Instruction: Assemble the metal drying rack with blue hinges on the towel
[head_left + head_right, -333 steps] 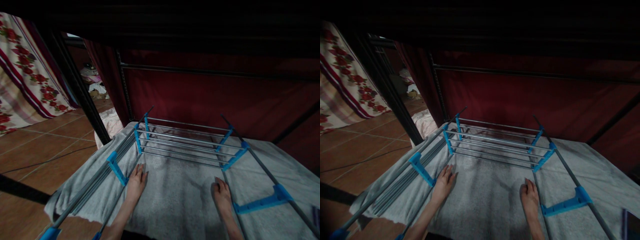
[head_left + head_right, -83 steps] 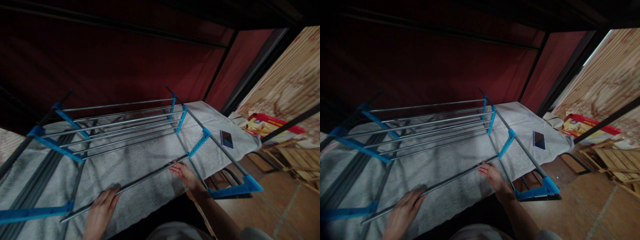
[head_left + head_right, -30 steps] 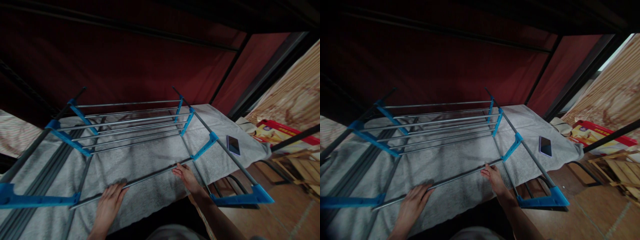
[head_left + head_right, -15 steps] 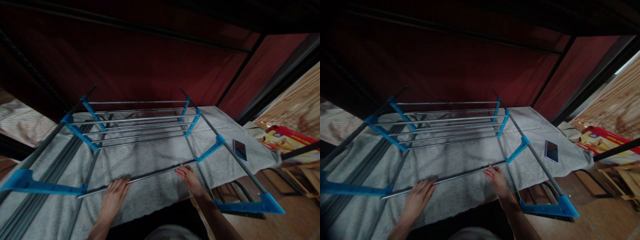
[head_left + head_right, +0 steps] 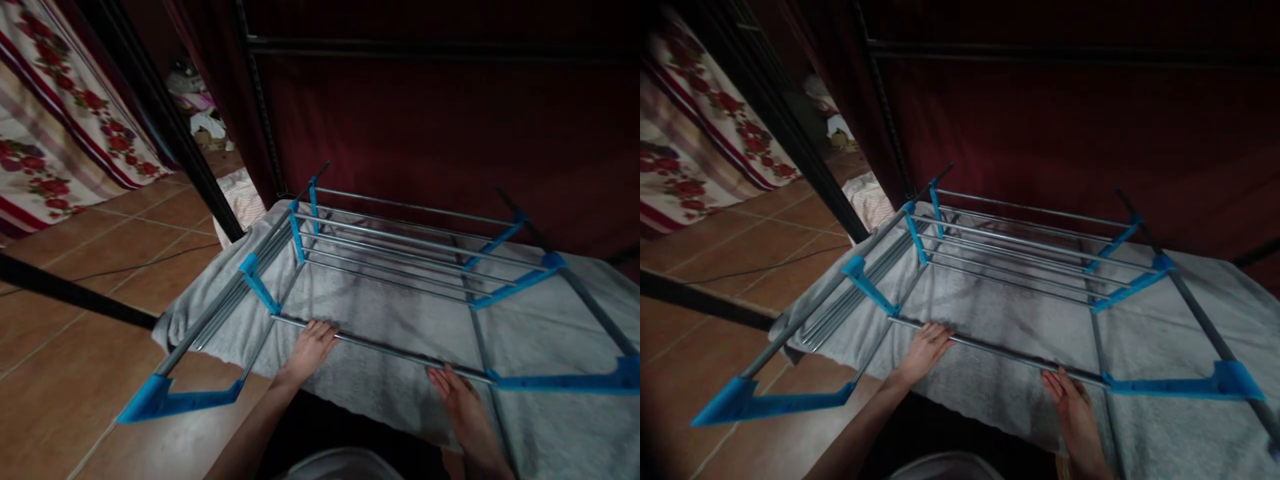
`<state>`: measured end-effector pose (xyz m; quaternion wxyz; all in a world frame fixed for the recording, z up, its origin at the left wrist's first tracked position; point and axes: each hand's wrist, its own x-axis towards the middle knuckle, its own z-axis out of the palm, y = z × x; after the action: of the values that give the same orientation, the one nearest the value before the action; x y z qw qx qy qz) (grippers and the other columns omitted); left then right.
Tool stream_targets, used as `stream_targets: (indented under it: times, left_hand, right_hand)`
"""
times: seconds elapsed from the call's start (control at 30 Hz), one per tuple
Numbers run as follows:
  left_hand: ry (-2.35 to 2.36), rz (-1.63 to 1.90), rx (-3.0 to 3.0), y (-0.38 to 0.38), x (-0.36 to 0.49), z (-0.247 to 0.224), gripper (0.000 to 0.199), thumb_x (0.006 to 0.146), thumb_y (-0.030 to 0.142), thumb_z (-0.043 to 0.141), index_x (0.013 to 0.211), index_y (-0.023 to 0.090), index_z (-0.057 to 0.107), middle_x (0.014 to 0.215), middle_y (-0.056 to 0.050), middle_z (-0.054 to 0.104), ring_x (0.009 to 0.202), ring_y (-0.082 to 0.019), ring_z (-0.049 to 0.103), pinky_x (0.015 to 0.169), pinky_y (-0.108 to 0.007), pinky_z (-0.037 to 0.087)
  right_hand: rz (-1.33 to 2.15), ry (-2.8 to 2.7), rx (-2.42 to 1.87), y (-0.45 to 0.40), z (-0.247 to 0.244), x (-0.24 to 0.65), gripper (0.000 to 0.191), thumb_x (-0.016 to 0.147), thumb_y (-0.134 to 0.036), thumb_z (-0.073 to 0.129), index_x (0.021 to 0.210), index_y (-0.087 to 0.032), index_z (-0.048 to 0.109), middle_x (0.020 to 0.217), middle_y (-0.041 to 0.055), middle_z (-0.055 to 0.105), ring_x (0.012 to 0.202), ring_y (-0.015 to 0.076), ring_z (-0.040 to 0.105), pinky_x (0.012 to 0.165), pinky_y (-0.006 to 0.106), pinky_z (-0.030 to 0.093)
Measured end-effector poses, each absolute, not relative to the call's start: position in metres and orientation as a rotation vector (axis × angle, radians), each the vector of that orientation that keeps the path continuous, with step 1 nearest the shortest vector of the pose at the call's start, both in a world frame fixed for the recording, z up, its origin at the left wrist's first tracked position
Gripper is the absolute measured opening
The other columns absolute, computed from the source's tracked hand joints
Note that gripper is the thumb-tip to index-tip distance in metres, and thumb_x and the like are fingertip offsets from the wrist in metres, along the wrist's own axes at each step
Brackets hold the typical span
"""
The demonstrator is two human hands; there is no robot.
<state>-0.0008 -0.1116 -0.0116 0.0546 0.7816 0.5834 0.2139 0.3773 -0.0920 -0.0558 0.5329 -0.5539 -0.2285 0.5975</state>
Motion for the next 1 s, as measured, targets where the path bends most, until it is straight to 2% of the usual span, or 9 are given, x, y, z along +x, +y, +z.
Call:
stream_targets:
  times: [0.23,0.37,0.5,0.67,0.87,1.0]
  left_hand:
    - [1.802,0.630,2.367,-0.115,0.004,-0.011,0.035,0.104,0.038,0.041,0.115,0.019,0.069,0.103,-0.009,0.070,0.100,-0.024,0.063,0.095,-0.043,0.047]
    - [1.788,0.656,2.360,-0.117,0.005,-0.010,0.036,0.104,0.038,0.040,0.117,0.019,0.068,0.102,-0.009,0.070,0.098,-0.023,0.063,0.096,-0.044,0.047]
    - [1.792,0.672,2.347,-0.119,0.007,-0.006,0.036,0.104,0.037,0.040,0.116,0.019,0.068,0.102,-0.010,0.071,0.096,-0.023,0.063,0.095,-0.044,0.048]
    - [1.791,0.704,2.327,-0.117,0.008,-0.007,0.033,0.103,0.038,0.044,0.115,0.019,0.069,0.100,-0.009,0.071,0.096,-0.023,0.063,0.090,-0.041,0.048]
    - [1.890,0.865,2.268,-0.128,-0.008,-0.014,0.031,0.103,0.037,0.047,0.124,0.025,0.065,0.120,-0.007,0.069,0.113,-0.022,0.061,0.109,-0.046,0.041]
    - [2.258,1.117,1.929,-0.150,-0.040,-0.023,0.025,0.102,0.036,0.047,0.114,0.024,0.066,0.111,-0.008,0.069,0.108,-0.025,0.062,0.099,-0.045,0.047]
  right_hand:
    - [1.446,-0.501,-1.369,-0.091,-0.057,0.376,0.039,0.065,-0.048,0.088,0.090,-0.022,0.073,0.094,0.0037,0.076,0.094,0.0213,0.074,0.101,0.037,0.056]
    - [1.447,-0.505,-1.387,-0.089,-0.057,0.376,0.036,0.067,-0.049,0.085,0.087,-0.021,0.073,0.092,0.0046,0.076,0.095,0.0227,0.074,0.102,0.039,0.055]
    - [1.453,-0.527,-1.405,-0.089,-0.056,0.378,0.034,0.063,-0.046,0.087,0.083,-0.022,0.074,0.089,0.0043,0.076,0.092,0.0241,0.075,0.100,0.042,0.057]
    - [1.425,-0.579,-1.403,-0.091,-0.059,0.382,0.038,0.056,-0.046,0.089,0.083,-0.024,0.075,0.095,0.0054,0.076,0.095,0.0266,0.074,0.101,0.044,0.057]
    - [1.450,-0.560,-1.424,-0.089,-0.063,0.383,0.036,0.055,-0.048,0.089,0.079,-0.025,0.075,0.091,0.0044,0.076,0.095,0.0263,0.074,0.103,0.044,0.056]
    - [1.438,-0.518,-1.425,-0.089,-0.063,0.383,0.036,0.051,-0.046,0.090,0.077,-0.025,0.075,0.091,0.0048,0.076,0.094,0.0274,0.074,0.103,0.047,0.055]
